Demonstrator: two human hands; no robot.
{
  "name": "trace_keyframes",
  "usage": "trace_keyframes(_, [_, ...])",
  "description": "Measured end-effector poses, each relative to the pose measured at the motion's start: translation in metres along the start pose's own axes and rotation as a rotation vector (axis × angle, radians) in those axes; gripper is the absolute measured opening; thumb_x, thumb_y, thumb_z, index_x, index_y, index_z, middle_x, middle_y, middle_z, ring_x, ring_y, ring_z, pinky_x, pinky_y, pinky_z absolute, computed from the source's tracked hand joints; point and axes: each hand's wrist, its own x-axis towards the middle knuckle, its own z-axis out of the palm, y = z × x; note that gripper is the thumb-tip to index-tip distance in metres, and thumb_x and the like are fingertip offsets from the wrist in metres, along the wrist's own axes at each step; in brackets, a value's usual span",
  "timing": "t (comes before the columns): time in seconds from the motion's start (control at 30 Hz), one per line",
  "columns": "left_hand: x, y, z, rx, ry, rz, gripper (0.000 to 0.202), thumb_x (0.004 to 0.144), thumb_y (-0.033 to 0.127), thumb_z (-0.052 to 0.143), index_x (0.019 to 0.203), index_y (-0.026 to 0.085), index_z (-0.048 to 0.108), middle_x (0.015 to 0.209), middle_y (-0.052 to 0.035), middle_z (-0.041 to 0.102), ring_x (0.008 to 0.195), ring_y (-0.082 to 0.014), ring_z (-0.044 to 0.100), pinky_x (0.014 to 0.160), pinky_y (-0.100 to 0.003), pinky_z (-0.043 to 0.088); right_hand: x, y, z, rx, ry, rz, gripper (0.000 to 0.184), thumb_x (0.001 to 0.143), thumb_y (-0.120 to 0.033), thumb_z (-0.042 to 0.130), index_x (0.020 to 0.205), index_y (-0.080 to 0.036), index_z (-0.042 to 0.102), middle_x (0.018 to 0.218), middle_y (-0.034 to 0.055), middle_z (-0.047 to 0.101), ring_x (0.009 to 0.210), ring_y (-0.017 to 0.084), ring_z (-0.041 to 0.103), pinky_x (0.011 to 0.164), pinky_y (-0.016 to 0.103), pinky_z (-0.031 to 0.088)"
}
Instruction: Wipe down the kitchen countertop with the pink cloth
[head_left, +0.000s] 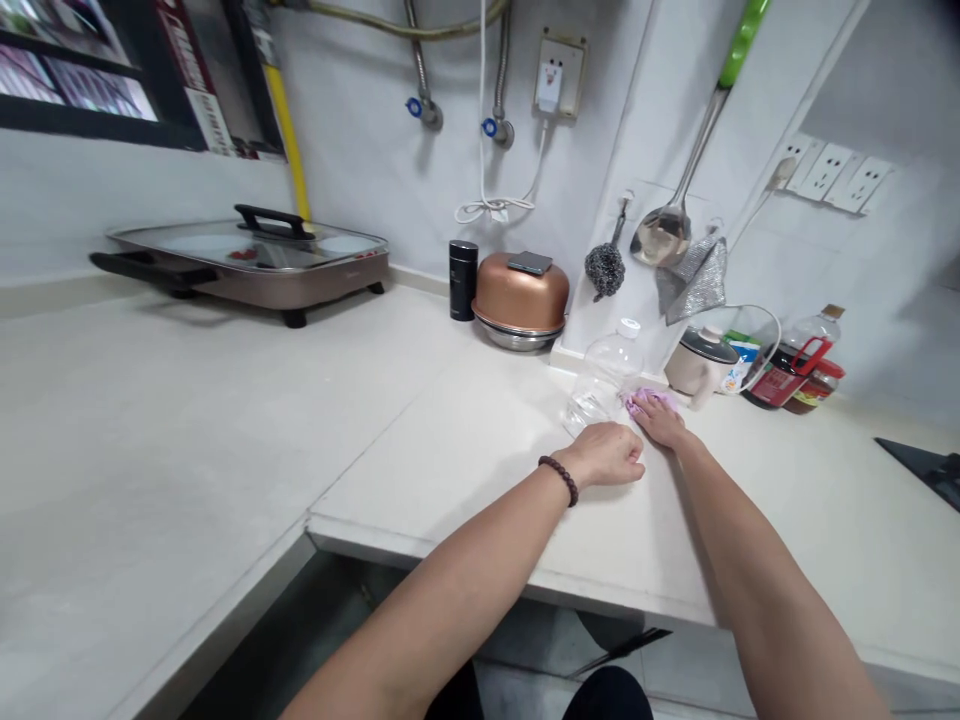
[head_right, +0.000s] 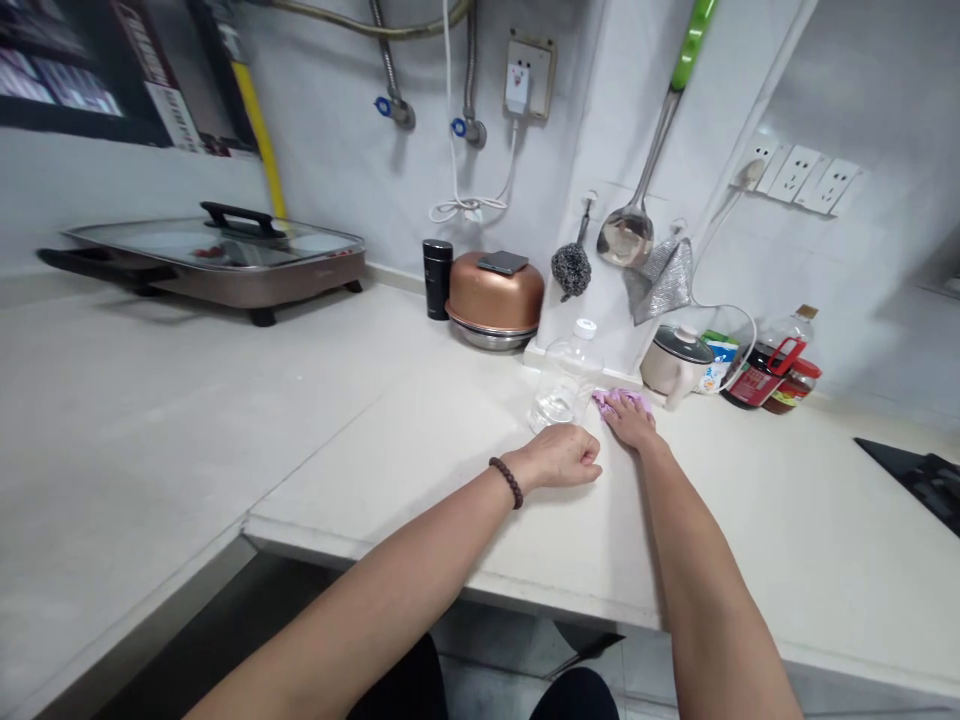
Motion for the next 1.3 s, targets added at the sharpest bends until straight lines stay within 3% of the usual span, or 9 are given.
trace_keyframes(0.2, [0.000, -0.003, -0.006, -0.042, 0.024, -0.008, 0.034, 0.069, 0.014, 0.069, 0.050, 0.022, 0.041, 0.047, 0.0047, 0.039, 0.050, -0.0142, 0.033, 0.054, -0.032, 0.024, -0.018, -0.005, 0.004, -0.031, 0.021, -0.022, 0.063, 0.110, -0.058, 0.019, 0.168, -0.038, 0.029, 0.177, 0.0007, 0.017, 0.162, 0.033, 0.013, 0.127, 0.063, 0.020])
trace_keyframes(0.37, [0.000, -0.005, -0.009, -0.233, 0.133, 0.058, 0.035, 0.069, 0.015, 0.064, 0.052, 0.022, 0.034, 0.051, 0.0070, 0.031, 0.053, -0.0112, 0.030, 0.054, -0.030, 0.022, -0.079, -0.006, 0.017, -0.053, 0.037, -0.176, 0.060, 0.111, -0.052, 0.023, 0.167, -0.033, 0.035, 0.176, 0.0030, 0.021, 0.162, 0.032, 0.013, 0.127, 0.063, 0.022])
trace_keyframes(0.63, [-0.004, -0.001, -0.018, -0.475, 0.551, 0.154, 0.039, 0.079, 0.026, 0.061, 0.056, 0.022, 0.029, 0.058, 0.0071, 0.033, 0.058, -0.0089, 0.032, 0.058, -0.025, 0.028, -0.224, 0.009, 0.036, 0.025, 0.018, -0.516, 0.056, 0.111, -0.058, 0.028, 0.163, -0.042, 0.040, 0.174, -0.0033, 0.021, 0.162, 0.030, 0.012, 0.129, 0.060, 0.023])
trace_keyframes(0.77, [-0.003, -0.001, -0.021, -0.499, 0.828, 0.063, 0.039, 0.084, 0.031, 0.060, 0.058, 0.022, 0.032, 0.057, 0.0069, 0.035, 0.058, -0.0096, 0.035, 0.061, -0.025, 0.033, -0.255, 0.021, 0.040, 0.065, -0.017, -0.536, 0.054, 0.110, -0.057, 0.032, 0.163, -0.048, 0.035, 0.174, -0.0068, 0.018, 0.162, 0.030, 0.012, 0.129, 0.061, 0.024])
trace_keyframes(0.83, [-0.001, -0.002, -0.021, -0.513, 0.945, 0.016, 0.038, 0.085, 0.031, 0.059, 0.058, 0.023, 0.034, 0.056, 0.0068, 0.035, 0.058, -0.0100, 0.036, 0.062, -0.025, 0.035, -0.251, 0.023, 0.040, 0.069, -0.031, -0.535, 0.054, 0.110, -0.058, 0.033, 0.163, -0.048, 0.036, 0.174, -0.0070, 0.019, 0.162, 0.031, 0.014, 0.129, 0.061, 0.025])
trace_keyframes(0.93, [0.003, -0.002, -0.019, -0.568, 0.998, 0.021, 0.039, 0.086, 0.033, 0.060, 0.058, 0.023, 0.034, 0.056, 0.0069, 0.035, 0.057, -0.0101, 0.036, 0.060, -0.024, 0.035, -0.218, 0.023, 0.038, 0.064, -0.007, -0.525, 0.056, 0.109, -0.060, 0.032, 0.162, -0.043, 0.041, 0.174, -0.0048, 0.022, 0.162, 0.030, 0.014, 0.130, 0.060, 0.023])
trace_keyframes(1.1, [0.005, -0.002, -0.015, -0.608, 1.006, 0.081, 0.041, 0.084, 0.036, 0.061, 0.056, 0.022, 0.034, 0.054, 0.0074, 0.034, 0.055, -0.0098, 0.036, 0.058, -0.024, 0.034, -0.118, 0.018, 0.031, 0.020, 0.072, -0.382, 0.062, 0.109, -0.059, 0.030, 0.161, -0.031, 0.048, 0.172, 0.0034, 0.031, 0.161, 0.029, 0.020, 0.130, 0.057, 0.022])
trace_keyframes(1.3, [0.006, -0.002, -0.015, -0.577, 1.023, 0.084, 0.041, 0.085, 0.031, 0.063, 0.057, 0.022, 0.035, 0.055, 0.0073, 0.036, 0.056, -0.0099, 0.038, 0.058, -0.025, 0.035, -0.017, -0.017, 0.014, -0.117, 0.108, -0.279, 0.060, 0.110, -0.052, 0.023, 0.160, -0.030, 0.047, 0.167, 0.0049, 0.041, 0.157, 0.027, 0.030, 0.127, 0.055, 0.025])
